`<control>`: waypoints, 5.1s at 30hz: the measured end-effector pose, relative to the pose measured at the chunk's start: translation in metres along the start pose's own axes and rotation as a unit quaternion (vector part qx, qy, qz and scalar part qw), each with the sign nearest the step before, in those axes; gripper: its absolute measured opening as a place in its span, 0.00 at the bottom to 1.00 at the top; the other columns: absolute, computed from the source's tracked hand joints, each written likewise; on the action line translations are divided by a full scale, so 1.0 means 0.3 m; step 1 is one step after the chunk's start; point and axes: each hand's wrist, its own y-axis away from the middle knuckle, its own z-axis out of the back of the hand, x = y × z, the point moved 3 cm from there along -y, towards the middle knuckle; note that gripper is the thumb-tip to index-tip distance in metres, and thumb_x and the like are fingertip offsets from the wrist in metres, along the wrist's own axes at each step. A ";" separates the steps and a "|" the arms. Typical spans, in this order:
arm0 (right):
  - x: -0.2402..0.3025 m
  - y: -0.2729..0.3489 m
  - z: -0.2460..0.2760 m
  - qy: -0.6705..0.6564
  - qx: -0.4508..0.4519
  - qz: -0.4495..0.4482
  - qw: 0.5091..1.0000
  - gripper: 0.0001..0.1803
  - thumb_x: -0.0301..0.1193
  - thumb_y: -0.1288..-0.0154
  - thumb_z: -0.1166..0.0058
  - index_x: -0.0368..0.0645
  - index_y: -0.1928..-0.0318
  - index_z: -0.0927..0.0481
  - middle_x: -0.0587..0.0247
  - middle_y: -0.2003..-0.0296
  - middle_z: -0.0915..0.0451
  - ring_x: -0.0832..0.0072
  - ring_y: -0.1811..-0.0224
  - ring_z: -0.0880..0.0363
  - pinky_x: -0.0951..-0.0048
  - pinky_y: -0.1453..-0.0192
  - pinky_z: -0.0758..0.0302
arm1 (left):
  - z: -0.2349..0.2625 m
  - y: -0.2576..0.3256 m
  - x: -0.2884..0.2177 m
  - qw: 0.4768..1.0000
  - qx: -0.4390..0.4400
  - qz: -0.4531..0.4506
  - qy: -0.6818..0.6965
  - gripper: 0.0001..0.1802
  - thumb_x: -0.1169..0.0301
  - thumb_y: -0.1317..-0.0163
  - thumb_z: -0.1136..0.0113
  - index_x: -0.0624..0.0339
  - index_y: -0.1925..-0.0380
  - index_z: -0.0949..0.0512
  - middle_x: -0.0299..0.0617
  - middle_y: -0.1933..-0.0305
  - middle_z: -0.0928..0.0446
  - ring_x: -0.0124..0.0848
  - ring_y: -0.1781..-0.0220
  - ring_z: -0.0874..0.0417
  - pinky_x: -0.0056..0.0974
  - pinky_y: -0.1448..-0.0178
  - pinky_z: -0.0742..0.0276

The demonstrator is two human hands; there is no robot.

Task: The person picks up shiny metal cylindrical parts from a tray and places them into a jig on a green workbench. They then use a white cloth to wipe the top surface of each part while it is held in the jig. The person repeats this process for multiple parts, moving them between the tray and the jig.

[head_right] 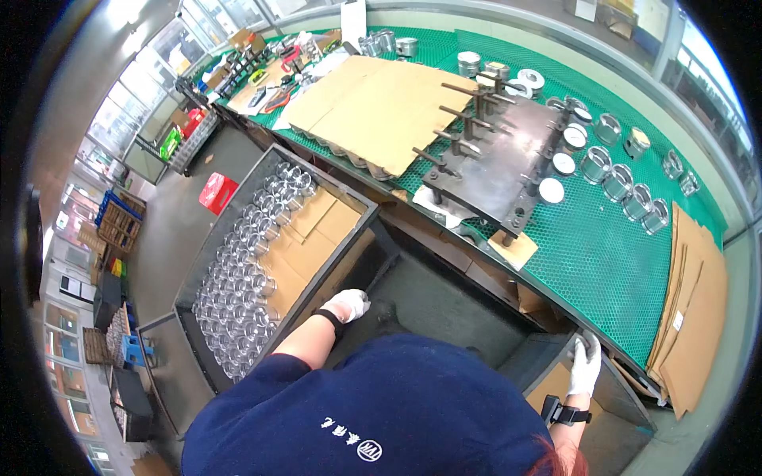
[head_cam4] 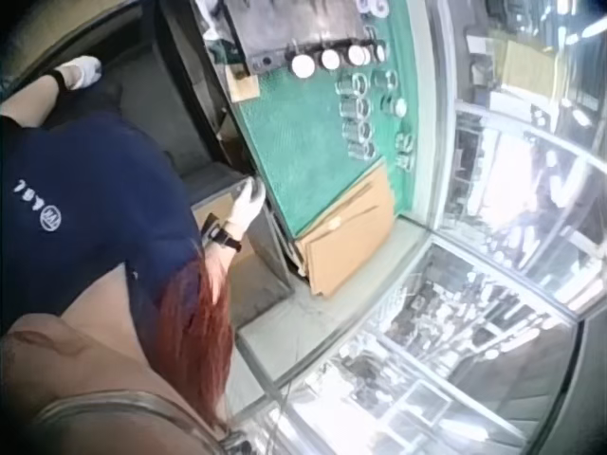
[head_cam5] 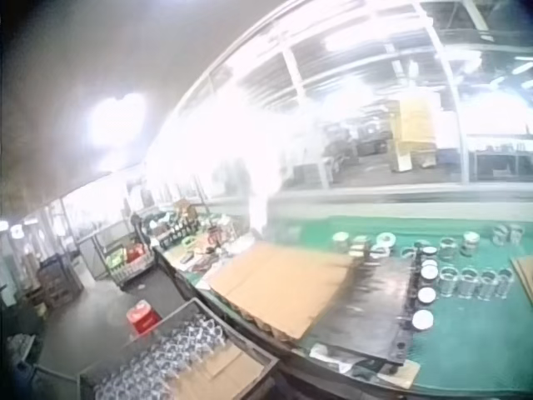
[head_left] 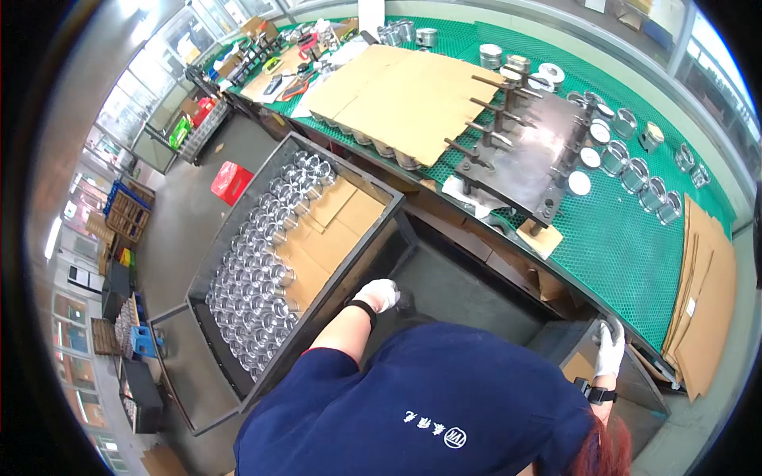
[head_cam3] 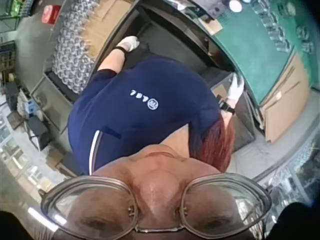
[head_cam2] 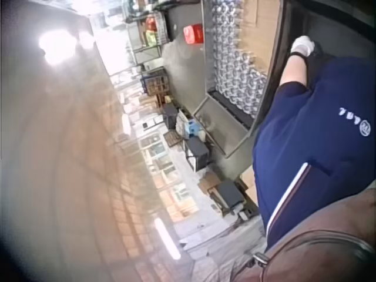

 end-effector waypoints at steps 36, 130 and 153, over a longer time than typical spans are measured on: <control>0.417 0.220 -3.097 0.441 0.687 0.278 0.506 0.15 0.29 0.34 0.36 0.38 0.49 0.16 0.47 0.56 0.12 0.58 0.53 0.11 0.65 0.46 0.18 | -0.393 0.423 1.517 0.635 -0.187 0.520 0.540 0.25 0.56 0.34 0.41 0.54 0.40 0.19 0.54 0.40 0.18 0.49 0.35 0.20 0.46 0.30 0.27; 1.356 -1.236 -2.398 0.527 0.052 0.058 0.847 0.29 0.37 0.36 0.43 0.49 0.33 0.25 0.36 0.31 0.32 0.47 0.31 0.27 0.56 0.29 0.26 | 2.038 -0.668 0.150 0.908 -0.359 -0.215 0.021 0.22 0.68 0.48 0.36 0.58 0.50 0.18 0.63 0.45 0.23 0.59 0.41 0.22 0.52 0.37 0.23; 1.321 -1.284 -2.405 0.522 0.070 0.086 0.846 0.28 0.34 0.34 0.48 0.50 0.32 0.25 0.33 0.29 0.35 0.44 0.26 0.34 0.54 0.24 0.33 | 2.003 -0.994 -0.157 0.859 -0.381 -0.312 0.142 0.34 0.63 0.41 0.34 0.49 0.32 0.29 0.56 0.30 0.28 0.55 0.32 0.25 0.51 0.27 0.29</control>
